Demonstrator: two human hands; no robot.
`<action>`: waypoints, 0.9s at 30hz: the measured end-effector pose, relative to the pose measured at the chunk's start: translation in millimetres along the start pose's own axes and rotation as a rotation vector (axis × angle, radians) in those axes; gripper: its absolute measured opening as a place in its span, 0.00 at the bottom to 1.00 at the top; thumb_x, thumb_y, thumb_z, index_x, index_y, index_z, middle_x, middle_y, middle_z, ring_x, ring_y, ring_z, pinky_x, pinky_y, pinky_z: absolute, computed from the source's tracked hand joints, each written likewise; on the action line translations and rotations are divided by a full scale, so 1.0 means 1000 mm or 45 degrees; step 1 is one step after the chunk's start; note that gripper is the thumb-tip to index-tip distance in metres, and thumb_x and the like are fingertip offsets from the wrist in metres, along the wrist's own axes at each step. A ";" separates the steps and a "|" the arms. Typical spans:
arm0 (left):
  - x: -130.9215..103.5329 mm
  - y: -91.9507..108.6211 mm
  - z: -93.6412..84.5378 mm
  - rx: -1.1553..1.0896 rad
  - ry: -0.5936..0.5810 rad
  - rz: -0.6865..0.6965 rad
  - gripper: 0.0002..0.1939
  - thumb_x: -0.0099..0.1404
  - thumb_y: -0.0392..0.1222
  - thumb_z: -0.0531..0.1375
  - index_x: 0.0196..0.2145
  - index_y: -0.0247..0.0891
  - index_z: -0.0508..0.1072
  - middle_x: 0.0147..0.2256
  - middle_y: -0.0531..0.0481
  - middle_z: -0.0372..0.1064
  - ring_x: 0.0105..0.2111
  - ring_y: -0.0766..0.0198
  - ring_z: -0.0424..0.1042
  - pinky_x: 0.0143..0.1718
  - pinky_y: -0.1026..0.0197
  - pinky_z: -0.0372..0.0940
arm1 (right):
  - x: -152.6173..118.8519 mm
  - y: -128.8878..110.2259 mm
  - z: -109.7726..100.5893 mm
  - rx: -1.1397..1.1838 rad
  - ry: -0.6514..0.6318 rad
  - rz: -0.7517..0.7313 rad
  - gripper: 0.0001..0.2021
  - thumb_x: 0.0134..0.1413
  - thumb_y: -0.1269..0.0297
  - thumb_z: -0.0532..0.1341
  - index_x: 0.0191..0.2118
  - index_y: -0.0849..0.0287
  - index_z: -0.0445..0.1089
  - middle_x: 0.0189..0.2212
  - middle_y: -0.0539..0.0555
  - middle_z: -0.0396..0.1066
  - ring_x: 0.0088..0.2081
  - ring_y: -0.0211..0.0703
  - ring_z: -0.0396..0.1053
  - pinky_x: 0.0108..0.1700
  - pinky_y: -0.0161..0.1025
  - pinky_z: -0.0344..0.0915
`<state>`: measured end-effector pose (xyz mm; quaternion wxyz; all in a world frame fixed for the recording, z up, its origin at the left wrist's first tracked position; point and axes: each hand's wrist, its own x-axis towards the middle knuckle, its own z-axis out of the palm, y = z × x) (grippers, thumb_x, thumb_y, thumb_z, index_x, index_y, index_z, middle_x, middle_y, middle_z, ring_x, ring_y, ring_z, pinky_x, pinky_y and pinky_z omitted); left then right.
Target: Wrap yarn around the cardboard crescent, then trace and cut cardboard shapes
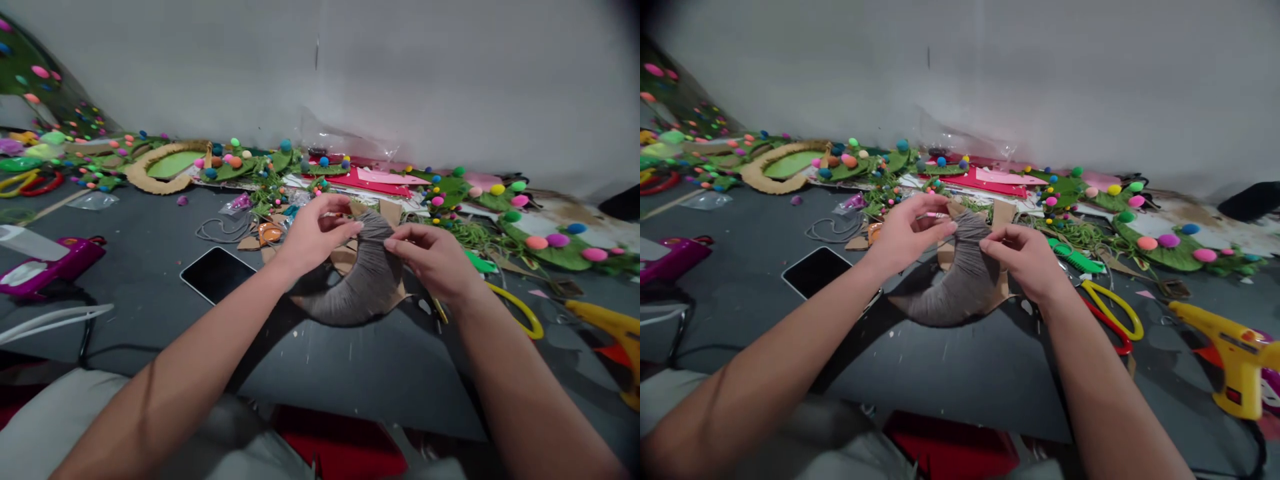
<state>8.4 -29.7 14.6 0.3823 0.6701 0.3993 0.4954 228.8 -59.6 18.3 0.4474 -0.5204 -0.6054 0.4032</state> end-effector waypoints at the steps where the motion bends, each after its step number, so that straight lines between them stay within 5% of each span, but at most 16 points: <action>1: -0.001 0.004 -0.003 -0.004 0.084 0.081 0.16 0.66 0.39 0.68 0.50 0.36 0.73 0.50 0.44 0.76 0.48 0.61 0.77 0.52 0.58 0.72 | 0.000 0.002 -0.001 0.077 0.036 -0.001 0.10 0.47 0.57 0.72 0.29 0.58 0.76 0.27 0.49 0.72 0.27 0.36 0.64 0.29 0.35 0.59; 5: -0.004 0.023 -0.023 0.227 0.391 0.371 0.07 0.72 0.44 0.62 0.42 0.38 0.77 0.39 0.50 0.76 0.39 0.66 0.74 0.41 0.62 0.68 | -0.001 0.011 -0.001 0.182 0.147 -0.012 0.10 0.48 0.58 0.73 0.31 0.57 0.76 0.28 0.50 0.73 0.29 0.38 0.67 0.31 0.36 0.62; 8: -0.009 0.037 -0.030 0.377 0.044 0.285 0.13 0.74 0.48 0.59 0.35 0.38 0.76 0.28 0.54 0.71 0.29 0.68 0.68 0.30 0.63 0.61 | -0.004 0.012 0.003 0.202 0.195 -0.018 0.10 0.49 0.57 0.72 0.31 0.56 0.75 0.30 0.51 0.74 0.31 0.39 0.69 0.33 0.38 0.65; 11: -0.016 0.045 -0.023 0.673 -0.306 0.093 0.18 0.71 0.58 0.60 0.36 0.40 0.77 0.32 0.53 0.75 0.31 0.64 0.71 0.31 0.61 0.59 | -0.009 0.009 0.009 0.181 0.244 -0.029 0.10 0.51 0.56 0.72 0.32 0.57 0.75 0.29 0.50 0.72 0.29 0.39 0.68 0.32 0.37 0.65; 17: -0.023 0.045 -0.004 1.077 -0.456 -0.024 0.21 0.73 0.61 0.56 0.42 0.40 0.72 0.37 0.46 0.77 0.32 0.56 0.73 0.29 0.59 0.52 | -0.017 0.005 0.024 0.101 0.248 -0.043 0.12 0.54 0.54 0.69 0.31 0.58 0.74 0.26 0.50 0.71 0.27 0.38 0.67 0.29 0.37 0.64; 20: -0.022 0.043 -0.008 1.154 -0.547 -0.038 0.18 0.73 0.58 0.56 0.39 0.40 0.72 0.32 0.47 0.75 0.30 0.55 0.71 0.27 0.58 0.49 | -0.017 0.002 0.024 0.031 0.286 -0.126 0.09 0.53 0.57 0.70 0.33 0.57 0.76 0.41 0.57 0.75 0.43 0.47 0.74 0.38 0.39 0.70; 23: -0.022 0.046 -0.016 1.120 -0.829 0.010 0.18 0.69 0.58 0.61 0.32 0.41 0.72 0.29 0.49 0.72 0.29 0.58 0.69 0.27 0.58 0.49 | -0.014 -0.001 0.019 -0.012 0.328 -0.246 0.07 0.53 0.59 0.69 0.33 0.55 0.76 0.53 0.58 0.73 0.58 0.52 0.70 0.49 0.44 0.72; 27: -0.024 0.053 -0.023 0.833 -1.148 0.039 0.13 0.66 0.54 0.65 0.31 0.43 0.75 0.28 0.54 0.72 0.27 0.63 0.66 0.27 0.59 0.51 | -0.006 0.003 0.010 0.183 0.340 -0.083 0.07 0.50 0.60 0.70 0.32 0.56 0.74 0.46 0.57 0.77 0.49 0.49 0.75 0.51 0.47 0.73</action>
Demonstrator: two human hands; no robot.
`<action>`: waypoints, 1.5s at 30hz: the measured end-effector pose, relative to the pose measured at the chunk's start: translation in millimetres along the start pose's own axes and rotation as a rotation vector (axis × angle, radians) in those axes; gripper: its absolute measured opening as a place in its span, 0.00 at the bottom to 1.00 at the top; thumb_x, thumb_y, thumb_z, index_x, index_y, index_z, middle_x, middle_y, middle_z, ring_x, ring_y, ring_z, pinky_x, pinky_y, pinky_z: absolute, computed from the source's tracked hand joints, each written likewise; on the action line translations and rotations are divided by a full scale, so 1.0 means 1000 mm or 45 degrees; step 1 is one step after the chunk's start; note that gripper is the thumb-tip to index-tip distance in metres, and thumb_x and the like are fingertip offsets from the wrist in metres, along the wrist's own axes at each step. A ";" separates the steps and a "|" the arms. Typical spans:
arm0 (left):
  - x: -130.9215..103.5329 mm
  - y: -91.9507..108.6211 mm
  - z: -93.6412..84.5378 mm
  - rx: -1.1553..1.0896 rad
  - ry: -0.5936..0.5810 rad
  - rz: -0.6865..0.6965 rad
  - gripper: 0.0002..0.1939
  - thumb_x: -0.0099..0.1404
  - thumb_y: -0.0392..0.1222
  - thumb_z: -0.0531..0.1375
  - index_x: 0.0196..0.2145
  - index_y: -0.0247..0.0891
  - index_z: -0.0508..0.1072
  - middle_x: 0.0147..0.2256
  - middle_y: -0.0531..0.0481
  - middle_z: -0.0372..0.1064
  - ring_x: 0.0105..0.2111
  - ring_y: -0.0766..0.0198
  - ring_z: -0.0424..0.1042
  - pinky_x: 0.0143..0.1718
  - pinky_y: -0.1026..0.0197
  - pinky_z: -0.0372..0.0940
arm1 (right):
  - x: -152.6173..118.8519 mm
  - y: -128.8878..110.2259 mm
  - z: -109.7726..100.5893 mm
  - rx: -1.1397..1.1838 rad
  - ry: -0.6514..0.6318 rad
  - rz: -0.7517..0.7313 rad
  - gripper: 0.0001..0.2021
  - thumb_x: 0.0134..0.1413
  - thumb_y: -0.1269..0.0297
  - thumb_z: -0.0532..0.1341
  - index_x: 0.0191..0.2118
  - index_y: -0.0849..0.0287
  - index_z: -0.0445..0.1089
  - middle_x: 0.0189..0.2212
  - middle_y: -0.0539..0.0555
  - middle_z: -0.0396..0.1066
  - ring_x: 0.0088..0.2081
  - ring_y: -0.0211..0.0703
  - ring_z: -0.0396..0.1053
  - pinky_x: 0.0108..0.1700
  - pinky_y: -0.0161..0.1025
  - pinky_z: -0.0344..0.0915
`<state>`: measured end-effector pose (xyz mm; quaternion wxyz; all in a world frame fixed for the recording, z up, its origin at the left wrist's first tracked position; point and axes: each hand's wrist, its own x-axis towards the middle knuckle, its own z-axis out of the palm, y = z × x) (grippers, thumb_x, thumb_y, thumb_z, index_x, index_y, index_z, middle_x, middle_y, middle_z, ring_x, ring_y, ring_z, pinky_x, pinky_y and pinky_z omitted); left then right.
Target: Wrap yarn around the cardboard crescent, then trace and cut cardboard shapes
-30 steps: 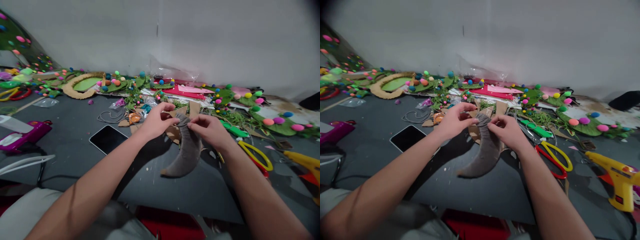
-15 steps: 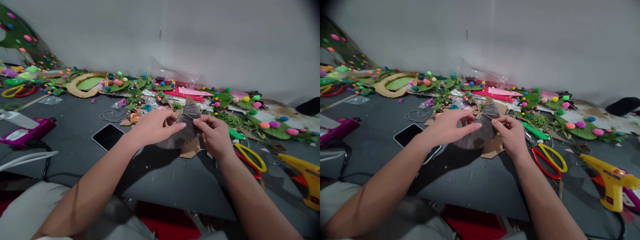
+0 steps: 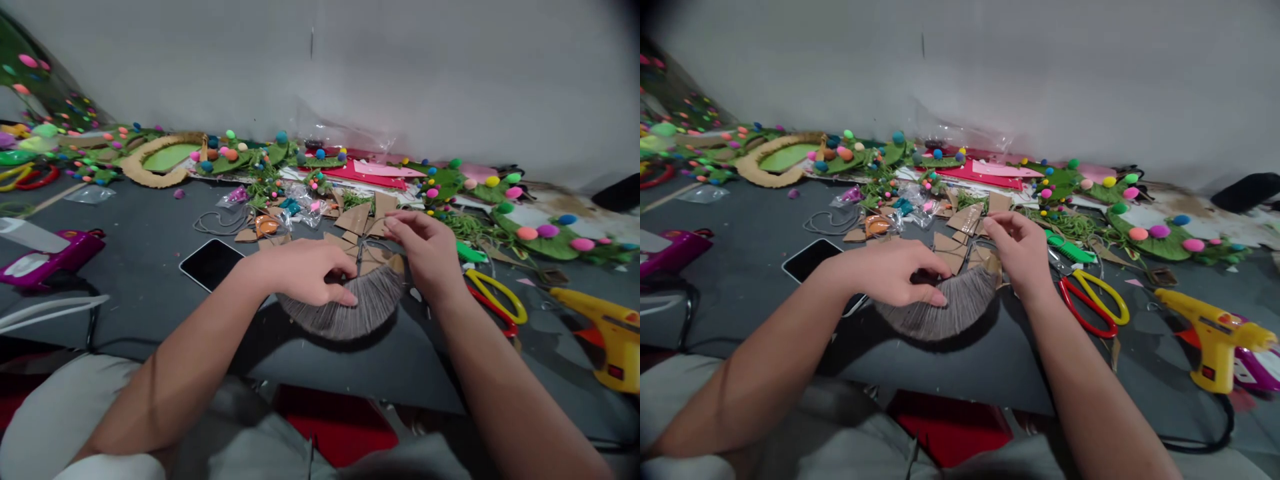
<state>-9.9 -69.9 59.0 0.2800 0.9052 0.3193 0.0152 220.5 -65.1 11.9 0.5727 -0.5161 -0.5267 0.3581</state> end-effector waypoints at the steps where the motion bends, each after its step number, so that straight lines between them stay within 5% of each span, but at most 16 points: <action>1: -0.001 0.000 -0.001 -0.053 -0.026 0.030 0.12 0.66 0.53 0.65 0.31 0.44 0.76 0.27 0.55 0.72 0.27 0.64 0.66 0.27 0.59 0.51 | 0.002 0.001 -0.002 0.049 -0.003 0.067 0.07 0.50 0.60 0.69 0.31 0.56 0.73 0.44 0.57 0.78 0.46 0.49 0.76 0.50 0.48 0.73; 6: -0.006 -0.009 -0.011 -0.084 0.028 0.043 0.10 0.67 0.48 0.63 0.31 0.42 0.74 0.27 0.56 0.69 0.27 0.66 0.64 0.28 0.60 0.50 | 0.008 0.003 -0.010 0.173 -0.133 0.217 0.10 0.48 0.62 0.63 0.24 0.54 0.61 0.33 0.57 0.78 0.36 0.47 0.76 0.40 0.47 0.74; 11: -0.009 -0.022 -0.018 0.052 0.157 -0.076 0.14 0.69 0.49 0.60 0.28 0.41 0.68 0.23 0.56 0.64 0.24 0.65 0.60 0.28 0.59 0.47 | 0.006 0.004 -0.012 0.123 -0.265 0.248 0.14 0.45 0.60 0.70 0.23 0.55 0.63 0.18 0.46 0.62 0.21 0.36 0.61 0.28 0.39 0.66; 15: -0.008 -0.024 -0.015 0.260 0.256 -0.168 0.15 0.67 0.50 0.61 0.26 0.42 0.67 0.19 0.55 0.61 0.21 0.64 0.56 0.28 0.59 0.45 | 0.003 0.004 -0.011 0.029 -0.305 0.200 0.15 0.46 0.54 0.75 0.30 0.57 0.73 0.21 0.46 0.65 0.21 0.33 0.57 0.24 0.35 0.55; 21: -0.003 -0.019 -0.009 0.216 0.224 -0.164 0.10 0.68 0.48 0.60 0.29 0.43 0.72 0.24 0.54 0.69 0.24 0.62 0.62 0.28 0.58 0.46 | 0.000 0.007 -0.007 -0.144 -0.122 -0.008 0.12 0.51 0.53 0.73 0.37 0.55 0.82 0.26 0.50 0.71 0.26 0.37 0.61 0.28 0.37 0.56; 26: -0.002 -0.018 -0.008 0.239 0.215 -0.176 0.09 0.68 0.49 0.60 0.32 0.45 0.76 0.25 0.54 0.71 0.25 0.61 0.63 0.30 0.59 0.47 | -0.002 0.008 -0.005 -0.040 -0.256 0.164 0.20 0.58 0.43 0.67 0.30 0.57 0.81 0.19 0.48 0.61 0.22 0.35 0.55 0.26 0.37 0.51; 31: 0.003 -0.021 -0.002 0.430 0.262 -0.142 0.11 0.68 0.47 0.61 0.28 0.43 0.74 0.19 0.54 0.63 0.24 0.59 0.64 0.39 0.56 0.53 | -0.006 0.004 0.001 -0.008 -0.303 0.216 0.15 0.46 0.52 0.76 0.32 0.59 0.82 0.22 0.48 0.68 0.23 0.32 0.57 0.26 0.35 0.53; 34: 0.008 -0.015 0.005 0.532 0.379 -0.117 0.09 0.70 0.46 0.59 0.35 0.41 0.74 0.27 0.51 0.73 0.31 0.56 0.71 0.46 0.52 0.56 | -0.009 0.007 0.008 0.056 -0.252 0.192 0.14 0.49 0.53 0.74 0.31 0.60 0.80 0.21 0.47 0.66 0.23 0.32 0.55 0.26 0.35 0.54; 40: 0.018 -0.001 0.019 0.432 0.637 -0.227 0.12 0.75 0.48 0.53 0.41 0.39 0.72 0.38 0.45 0.78 0.35 0.53 0.76 0.29 0.57 0.53 | -0.020 0.010 0.023 0.235 -0.260 0.121 0.15 0.52 0.51 0.73 0.36 0.58 0.80 0.27 0.48 0.72 0.26 0.32 0.62 0.29 0.34 0.60; 45: 0.015 -0.009 0.017 0.459 0.760 -0.047 0.06 0.71 0.43 0.59 0.38 0.40 0.73 0.37 0.50 0.78 0.37 0.55 0.77 0.29 0.57 0.53 | -0.015 0.002 0.003 0.195 -0.508 0.098 0.17 0.49 0.57 0.76 0.45 0.54 0.82 0.37 0.51 0.79 0.34 0.39 0.72 0.39 0.38 0.70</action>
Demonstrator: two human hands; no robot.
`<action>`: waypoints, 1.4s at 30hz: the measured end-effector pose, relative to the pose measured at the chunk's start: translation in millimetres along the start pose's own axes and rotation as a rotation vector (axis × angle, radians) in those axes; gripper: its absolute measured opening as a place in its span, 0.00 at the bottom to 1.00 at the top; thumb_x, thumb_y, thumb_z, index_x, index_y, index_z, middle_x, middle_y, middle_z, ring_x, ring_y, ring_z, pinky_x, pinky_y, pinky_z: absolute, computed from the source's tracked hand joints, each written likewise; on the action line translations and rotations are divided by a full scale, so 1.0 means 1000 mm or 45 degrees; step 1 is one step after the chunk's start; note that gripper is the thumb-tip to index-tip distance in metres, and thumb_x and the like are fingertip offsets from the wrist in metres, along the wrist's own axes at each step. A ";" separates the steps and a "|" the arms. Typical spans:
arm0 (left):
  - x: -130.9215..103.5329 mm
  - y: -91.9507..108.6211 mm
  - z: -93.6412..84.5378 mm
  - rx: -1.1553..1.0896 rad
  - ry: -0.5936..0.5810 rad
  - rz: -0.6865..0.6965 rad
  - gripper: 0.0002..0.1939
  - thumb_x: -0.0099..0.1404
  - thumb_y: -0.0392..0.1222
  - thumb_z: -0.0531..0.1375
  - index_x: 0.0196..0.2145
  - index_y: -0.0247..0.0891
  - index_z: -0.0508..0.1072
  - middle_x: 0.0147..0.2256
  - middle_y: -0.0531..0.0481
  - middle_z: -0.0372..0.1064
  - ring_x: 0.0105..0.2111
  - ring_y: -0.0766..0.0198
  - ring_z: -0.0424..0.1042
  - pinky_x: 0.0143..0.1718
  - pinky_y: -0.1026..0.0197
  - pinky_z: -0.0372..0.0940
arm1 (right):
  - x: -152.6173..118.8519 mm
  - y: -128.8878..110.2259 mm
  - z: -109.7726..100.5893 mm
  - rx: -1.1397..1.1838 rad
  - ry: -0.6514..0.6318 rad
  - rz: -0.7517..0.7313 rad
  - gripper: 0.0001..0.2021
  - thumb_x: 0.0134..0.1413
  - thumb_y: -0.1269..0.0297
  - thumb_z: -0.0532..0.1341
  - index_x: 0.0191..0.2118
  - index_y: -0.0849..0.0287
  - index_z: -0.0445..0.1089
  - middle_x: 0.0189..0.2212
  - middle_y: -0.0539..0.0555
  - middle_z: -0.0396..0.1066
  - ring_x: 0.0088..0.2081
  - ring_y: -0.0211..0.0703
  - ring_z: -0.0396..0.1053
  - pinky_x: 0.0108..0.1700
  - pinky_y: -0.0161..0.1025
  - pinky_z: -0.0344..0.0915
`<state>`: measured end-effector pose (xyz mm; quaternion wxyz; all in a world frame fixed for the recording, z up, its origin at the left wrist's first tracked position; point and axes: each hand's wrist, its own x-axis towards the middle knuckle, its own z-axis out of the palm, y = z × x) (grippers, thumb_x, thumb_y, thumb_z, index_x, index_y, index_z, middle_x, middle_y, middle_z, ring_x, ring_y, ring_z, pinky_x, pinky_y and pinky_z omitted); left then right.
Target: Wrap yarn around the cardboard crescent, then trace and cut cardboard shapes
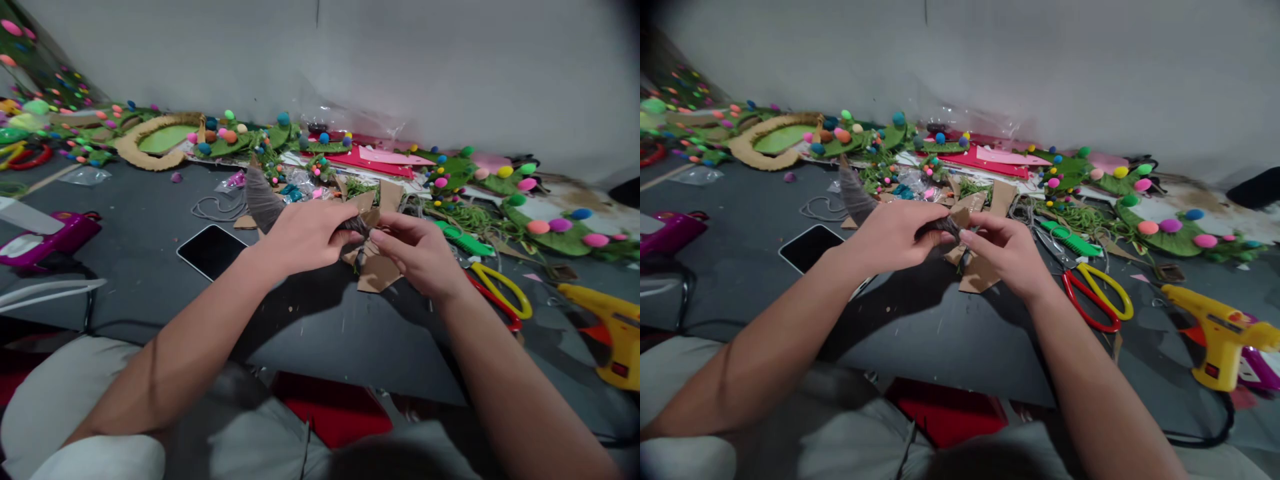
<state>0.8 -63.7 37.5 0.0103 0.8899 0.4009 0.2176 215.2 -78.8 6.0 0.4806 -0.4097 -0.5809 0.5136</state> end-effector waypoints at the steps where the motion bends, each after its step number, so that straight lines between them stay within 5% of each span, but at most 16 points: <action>1: 0.000 -0.002 0.000 0.019 0.033 0.052 0.06 0.71 0.42 0.59 0.39 0.40 0.74 0.37 0.51 0.78 0.37 0.56 0.77 0.29 0.57 0.54 | 0.000 -0.002 -0.007 -0.030 -0.037 -0.022 0.18 0.50 0.58 0.76 0.48 0.53 0.82 0.41 0.52 0.80 0.38 0.41 0.74 0.41 0.39 0.71; 6: 0.000 -0.007 0.002 0.195 0.154 0.251 0.07 0.72 0.37 0.59 0.38 0.42 0.78 0.33 0.55 0.77 0.36 0.60 0.77 0.33 0.55 0.57 | 0.001 -0.005 -0.027 -0.126 -0.013 -0.170 0.13 0.57 0.60 0.72 0.48 0.49 0.82 0.47 0.52 0.81 0.44 0.44 0.78 0.46 0.42 0.74; 12: 0.001 -0.008 0.011 0.302 0.317 0.368 0.12 0.72 0.31 0.57 0.41 0.45 0.79 0.38 0.57 0.79 0.40 0.61 0.76 0.49 0.52 0.57 | -0.004 -0.012 -0.005 -0.351 0.212 -0.429 0.07 0.58 0.68 0.71 0.42 0.53 0.82 0.39 0.51 0.82 0.41 0.42 0.79 0.46 0.40 0.76; 18: 0.002 -0.009 0.016 0.070 0.411 0.344 0.10 0.71 0.30 0.58 0.45 0.40 0.76 0.39 0.54 0.81 0.41 0.61 0.77 0.51 0.54 0.60 | -0.011 -0.021 -0.002 -0.651 0.076 -0.668 0.12 0.62 0.77 0.63 0.43 0.55 0.80 0.40 0.52 0.78 0.41 0.40 0.75 0.41 0.38 0.70; 22: 0.001 -0.008 0.016 -0.143 0.384 0.225 0.20 0.65 0.27 0.61 0.53 0.41 0.71 0.42 0.55 0.81 0.44 0.62 0.78 0.50 0.57 0.62 | -0.012 -0.024 -0.006 -0.550 -0.021 -0.595 0.10 0.64 0.76 0.62 0.43 0.55 0.78 0.41 0.52 0.75 0.42 0.39 0.72 0.42 0.36 0.68; 27: -0.001 -0.005 0.012 -0.226 0.303 0.296 0.12 0.66 0.28 0.62 0.45 0.41 0.74 0.44 0.55 0.81 0.44 0.62 0.78 0.49 0.57 0.59 | -0.010 -0.023 -0.007 -0.288 -0.105 -0.445 0.04 0.66 0.68 0.64 0.42 0.55 0.78 0.40 0.52 0.74 0.43 0.40 0.71 0.45 0.37 0.68; 33: 0.000 0.002 0.007 -0.418 0.090 0.114 0.15 0.65 0.30 0.64 0.48 0.42 0.71 0.41 0.60 0.80 0.41 0.65 0.78 0.50 0.57 0.56 | -0.008 -0.016 -0.008 -0.004 -0.192 -0.204 0.04 0.64 0.63 0.67 0.41 0.54 0.79 0.39 0.51 0.72 0.38 0.37 0.67 0.39 0.35 0.64; 38: 0.000 0.000 0.006 -0.351 0.100 0.143 0.12 0.67 0.31 0.61 0.46 0.43 0.73 0.42 0.57 0.80 0.43 0.62 0.77 0.48 0.56 0.56 | -0.006 -0.014 -0.008 0.196 -0.090 0.069 0.08 0.55 0.59 0.73 0.38 0.56 0.81 0.32 0.50 0.71 0.27 0.32 0.59 0.27 0.33 0.56; 42: -0.001 -0.002 0.007 -0.278 0.167 0.145 0.12 0.66 0.30 0.60 0.46 0.44 0.72 0.42 0.56 0.79 0.43 0.61 0.76 0.47 0.57 0.56 | -0.005 -0.015 -0.008 0.115 0.005 0.026 0.12 0.50 0.56 0.75 0.39 0.56 0.82 0.27 0.50 0.70 0.28 0.35 0.63 0.28 0.34 0.61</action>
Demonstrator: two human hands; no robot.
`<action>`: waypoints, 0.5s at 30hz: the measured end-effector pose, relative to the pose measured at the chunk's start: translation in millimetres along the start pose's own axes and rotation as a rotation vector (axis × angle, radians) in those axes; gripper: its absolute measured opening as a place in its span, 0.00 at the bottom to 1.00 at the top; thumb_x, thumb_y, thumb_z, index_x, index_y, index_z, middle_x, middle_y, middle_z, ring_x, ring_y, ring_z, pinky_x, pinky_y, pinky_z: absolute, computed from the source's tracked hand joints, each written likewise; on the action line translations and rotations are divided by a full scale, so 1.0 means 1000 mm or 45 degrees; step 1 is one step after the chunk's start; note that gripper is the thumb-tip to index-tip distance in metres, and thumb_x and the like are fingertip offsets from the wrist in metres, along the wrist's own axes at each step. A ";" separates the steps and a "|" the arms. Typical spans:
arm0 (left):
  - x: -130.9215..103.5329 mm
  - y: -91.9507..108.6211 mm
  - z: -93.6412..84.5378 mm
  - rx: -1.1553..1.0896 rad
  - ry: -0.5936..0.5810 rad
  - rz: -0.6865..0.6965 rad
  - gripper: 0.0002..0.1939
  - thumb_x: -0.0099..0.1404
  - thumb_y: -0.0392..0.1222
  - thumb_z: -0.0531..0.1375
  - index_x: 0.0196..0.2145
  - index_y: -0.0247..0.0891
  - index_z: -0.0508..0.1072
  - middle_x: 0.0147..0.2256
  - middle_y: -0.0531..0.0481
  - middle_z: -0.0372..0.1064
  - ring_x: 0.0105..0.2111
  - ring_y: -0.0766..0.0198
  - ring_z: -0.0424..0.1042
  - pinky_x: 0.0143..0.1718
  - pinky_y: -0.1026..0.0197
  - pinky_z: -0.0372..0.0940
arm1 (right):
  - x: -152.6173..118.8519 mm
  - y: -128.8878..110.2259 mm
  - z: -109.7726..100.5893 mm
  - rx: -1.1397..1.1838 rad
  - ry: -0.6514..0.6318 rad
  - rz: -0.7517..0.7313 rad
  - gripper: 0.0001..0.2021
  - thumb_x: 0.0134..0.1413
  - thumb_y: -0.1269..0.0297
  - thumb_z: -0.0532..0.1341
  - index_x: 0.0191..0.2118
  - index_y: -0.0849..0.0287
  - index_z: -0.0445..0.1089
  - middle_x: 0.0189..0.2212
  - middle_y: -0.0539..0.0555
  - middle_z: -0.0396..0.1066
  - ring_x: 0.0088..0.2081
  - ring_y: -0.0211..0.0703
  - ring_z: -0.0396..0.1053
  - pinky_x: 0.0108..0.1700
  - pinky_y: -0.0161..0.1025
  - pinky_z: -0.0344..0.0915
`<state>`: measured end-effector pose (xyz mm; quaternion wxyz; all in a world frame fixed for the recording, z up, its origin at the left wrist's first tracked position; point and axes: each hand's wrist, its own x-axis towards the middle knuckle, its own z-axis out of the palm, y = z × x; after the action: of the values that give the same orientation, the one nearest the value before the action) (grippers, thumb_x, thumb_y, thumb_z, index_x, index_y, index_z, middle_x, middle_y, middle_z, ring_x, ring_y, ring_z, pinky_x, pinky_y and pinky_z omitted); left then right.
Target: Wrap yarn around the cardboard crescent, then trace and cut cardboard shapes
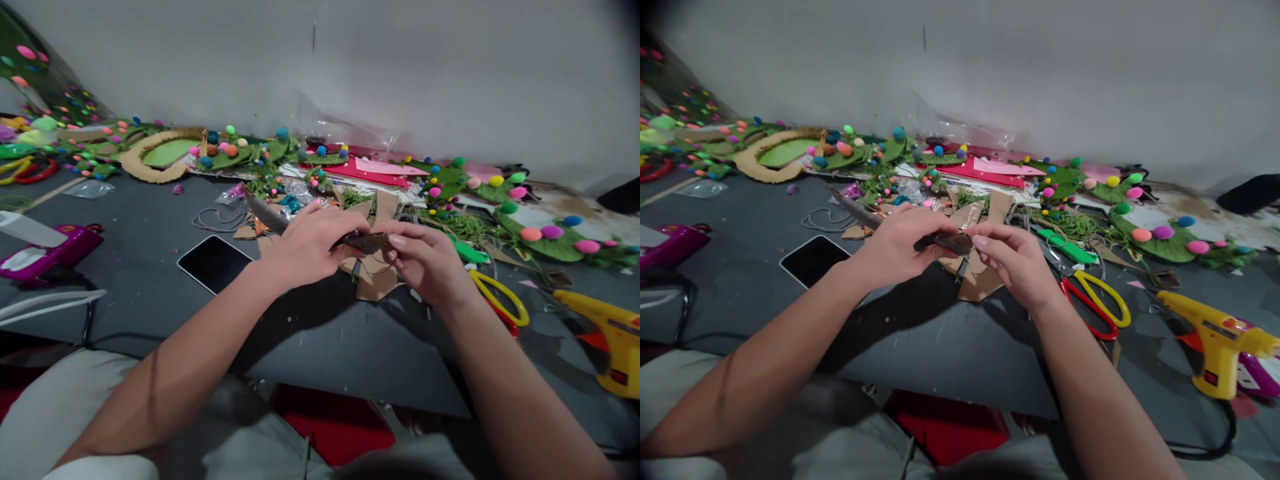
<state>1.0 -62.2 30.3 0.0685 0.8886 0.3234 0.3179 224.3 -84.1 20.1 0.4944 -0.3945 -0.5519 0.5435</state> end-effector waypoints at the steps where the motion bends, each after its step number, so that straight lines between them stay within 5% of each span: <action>1: 0.000 0.000 0.000 0.015 -0.005 -0.007 0.12 0.66 0.31 0.60 0.45 0.44 0.72 0.42 0.56 0.78 0.43 0.61 0.75 0.47 0.56 0.56 | 0.000 0.000 0.000 -0.067 -0.006 -0.052 0.11 0.52 0.57 0.74 0.39 0.55 0.82 0.29 0.51 0.72 0.30 0.37 0.66 0.30 0.34 0.64; 4: 0.000 -0.001 0.000 0.083 -0.043 -0.014 0.12 0.65 0.30 0.60 0.44 0.43 0.70 0.40 0.56 0.77 0.42 0.59 0.75 0.47 0.56 0.56 | -0.001 0.001 0.002 -0.325 -0.037 -0.210 0.09 0.54 0.61 0.73 0.40 0.56 0.81 0.38 0.53 0.77 0.39 0.42 0.72 0.39 0.37 0.70; 8: 0.001 -0.002 0.001 0.260 -0.020 0.056 0.12 0.65 0.27 0.57 0.43 0.42 0.68 0.40 0.54 0.78 0.42 0.58 0.75 0.46 0.55 0.56 | -0.002 0.004 0.007 -0.582 0.018 -0.425 0.05 0.58 0.66 0.70 0.41 0.56 0.79 0.38 0.54 0.75 0.38 0.41 0.73 0.35 0.37 0.69; 12: -0.001 -0.004 0.003 0.396 0.177 0.129 0.11 0.69 0.32 0.60 0.47 0.41 0.71 0.43 0.52 0.80 0.43 0.59 0.76 0.46 0.54 0.58 | -0.006 0.005 0.011 -0.864 0.108 -0.741 0.10 0.59 0.75 0.66 0.43 0.53 0.79 0.41 0.53 0.73 0.38 0.39 0.72 0.33 0.36 0.68; 15: -0.001 -0.007 0.006 0.411 0.354 0.211 0.08 0.71 0.34 0.61 0.46 0.44 0.75 0.46 0.54 0.81 0.47 0.60 0.78 0.50 0.52 0.60 | -0.010 0.004 0.012 -1.001 0.093 -0.981 0.15 0.58 0.79 0.65 0.46 0.53 0.78 0.42 0.55 0.73 0.43 0.42 0.73 0.42 0.39 0.71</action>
<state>0.5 -56.8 23.4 -0.1461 0.8592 0.3024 0.3860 214.1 -96.4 16.0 0.4919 -0.3374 -0.8002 0.0619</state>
